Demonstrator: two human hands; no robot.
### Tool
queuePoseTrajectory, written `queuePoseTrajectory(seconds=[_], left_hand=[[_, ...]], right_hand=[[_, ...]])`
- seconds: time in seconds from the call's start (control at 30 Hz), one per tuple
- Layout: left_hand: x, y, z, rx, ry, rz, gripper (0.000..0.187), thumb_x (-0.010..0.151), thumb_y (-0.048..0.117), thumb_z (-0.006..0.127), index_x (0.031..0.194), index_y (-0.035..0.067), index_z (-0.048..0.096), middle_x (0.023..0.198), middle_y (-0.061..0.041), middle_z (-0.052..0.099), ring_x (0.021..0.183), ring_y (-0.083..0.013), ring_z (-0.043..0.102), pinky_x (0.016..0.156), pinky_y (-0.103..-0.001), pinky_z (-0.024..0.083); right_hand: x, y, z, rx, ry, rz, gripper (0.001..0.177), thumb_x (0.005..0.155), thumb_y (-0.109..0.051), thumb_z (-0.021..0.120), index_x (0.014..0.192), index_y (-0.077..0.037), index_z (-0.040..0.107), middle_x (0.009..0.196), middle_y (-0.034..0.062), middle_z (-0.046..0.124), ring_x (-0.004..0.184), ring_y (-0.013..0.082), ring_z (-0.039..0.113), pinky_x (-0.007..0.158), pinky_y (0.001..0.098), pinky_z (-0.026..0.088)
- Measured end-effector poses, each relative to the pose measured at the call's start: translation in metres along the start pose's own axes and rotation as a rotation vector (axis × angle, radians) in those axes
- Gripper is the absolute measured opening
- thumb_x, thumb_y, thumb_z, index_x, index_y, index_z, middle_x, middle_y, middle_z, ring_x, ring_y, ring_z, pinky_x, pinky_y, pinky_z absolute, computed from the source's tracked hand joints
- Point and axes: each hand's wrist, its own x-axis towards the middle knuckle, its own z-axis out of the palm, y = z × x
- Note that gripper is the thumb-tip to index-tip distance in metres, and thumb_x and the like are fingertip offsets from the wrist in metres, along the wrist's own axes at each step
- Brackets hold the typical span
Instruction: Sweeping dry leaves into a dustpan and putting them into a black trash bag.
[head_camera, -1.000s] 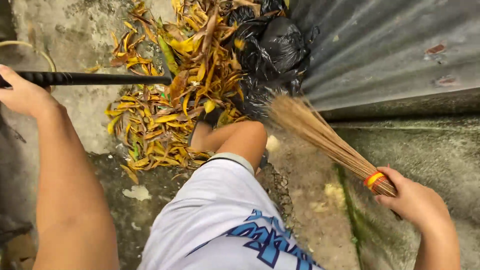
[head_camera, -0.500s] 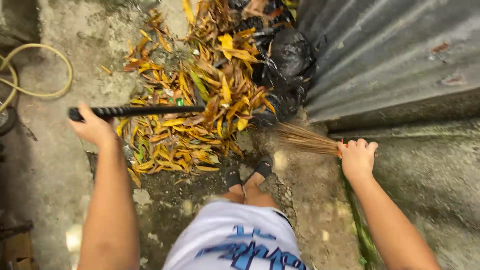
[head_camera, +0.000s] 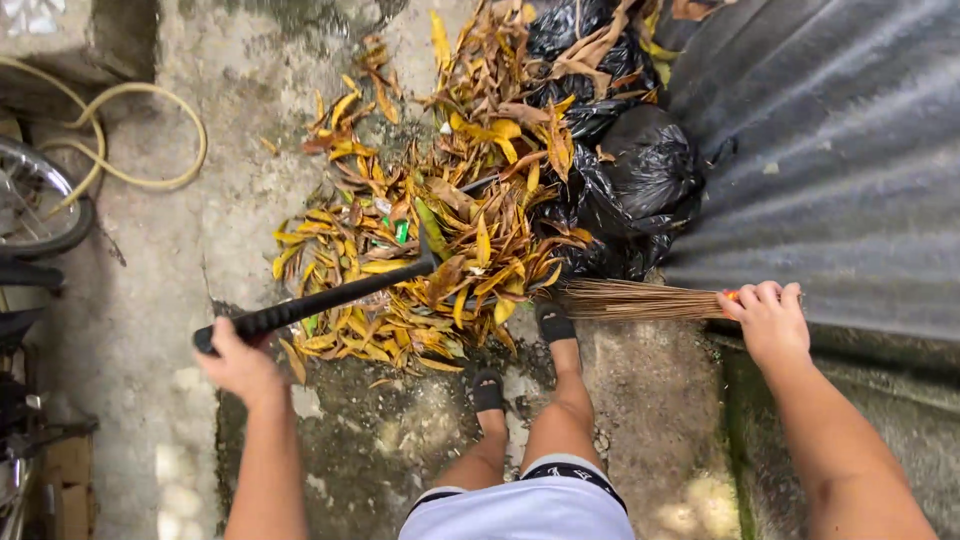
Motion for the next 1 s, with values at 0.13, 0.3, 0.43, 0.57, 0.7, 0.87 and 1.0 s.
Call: queuePoseTrajectory(seconds=[0.13, 0.3, 0.43, 0.57, 0.7, 0.87, 1.0], left_hand=[[0.009, -0.006, -0.023, 0.034, 0.088, 0.022, 0.036, 0.108, 0.025, 0.064, 0.13, 0.003, 0.047, 0.116, -0.012, 0.065, 0.094, -0.0238, 0.072, 0.074, -0.043, 0.07], [0.026, -0.016, -0.042, 0.016, 0.152, 0.041, 0.042, 0.105, 0.024, 0.063, 0.137, 0.004, 0.043, 0.12, -0.014, 0.066, 0.099, -0.0313, 0.075, 0.079, -0.048, 0.068], [0.021, -0.011, -0.034, 0.062, 0.168, 0.095, 0.045, 0.106, 0.025, 0.061, 0.143, 0.007, 0.041, 0.128, -0.014, 0.062, 0.106, -0.0298, 0.075, 0.086, -0.051, 0.068], [-0.004, 0.015, -0.015, 0.048, 0.136, 0.116, 0.04, 0.107, 0.026, 0.059, 0.137, 0.006, 0.043, 0.125, -0.016, 0.062, 0.101, -0.0305, 0.071, 0.088, -0.052, 0.067], [-0.057, 0.082, 0.062, 0.158, 0.163, 0.135, 0.029, 0.106, 0.031, 0.058, 0.118, 0.005, 0.055, 0.106, -0.01, 0.057, 0.093, -0.0218, 0.066, 0.083, -0.045, 0.067], [-0.15, 0.111, 0.115, 0.222, 0.216, 0.089, 0.025, 0.102, 0.031, 0.048, 0.112, 0.009, 0.055, 0.107, -0.005, 0.06, 0.096, -0.0157, 0.069, 0.077, -0.035, 0.067], [-0.23, 0.103, 0.112, 0.168, 0.228, 0.031, 0.017, 0.105, 0.016, 0.053, 0.115, 0.004, 0.048, 0.102, -0.011, 0.054, 0.084, -0.0235, 0.062, 0.075, -0.036, 0.06]], right_hand=[[0.057, 0.032, 0.043, -0.046, -0.029, -0.079, 0.071, 0.102, -0.025, 0.048, 0.163, -0.041, 0.017, 0.138, -0.002, 0.047, 0.129, 0.0275, 0.044, 0.116, 0.0603, 0.03], [0.077, 0.014, 0.016, -0.066, -0.116, -0.086, 0.06, 0.099, -0.031, 0.044, 0.157, -0.023, 0.033, 0.138, 0.0105, 0.048, 0.128, 0.0338, 0.044, 0.107, 0.071, 0.029], [0.105, -0.004, -0.004, 0.188, -0.084, 0.067, 0.049, 0.095, -0.033, 0.047, 0.142, -0.021, 0.054, 0.138, 0.0103, 0.053, 0.133, 0.0363, 0.044, 0.102, 0.0773, 0.029], [0.156, -0.007, -0.057, 0.686, -0.043, 0.028, 0.039, 0.093, -0.028, 0.06, 0.132, -0.02, 0.063, 0.129, 0.0067, 0.063, 0.127, 0.0328, 0.055, 0.1, 0.0647, 0.044], [0.16, -0.018, -0.165, 1.431, 0.141, -0.044, 0.039, 0.087, -0.023, 0.07, 0.124, -0.012, 0.07, 0.115, 0.0143, 0.07, 0.107, 0.0331, 0.068, 0.093, 0.0457, 0.055], [0.09, -0.069, -0.288, 1.999, 0.134, -0.288, 0.056, 0.082, -0.012, 0.072, 0.137, -0.013, 0.061, 0.13, 0.012, 0.068, 0.115, 0.0279, 0.068, 0.099, 0.0386, 0.053], [0.044, -0.137, -0.337, 1.986, 0.288, -0.439, 0.091, 0.07, -0.014, 0.088, 0.148, -0.016, 0.042, 0.142, 0.0245, 0.041, 0.125, 0.0481, 0.048, 0.104, 0.0498, 0.042]])
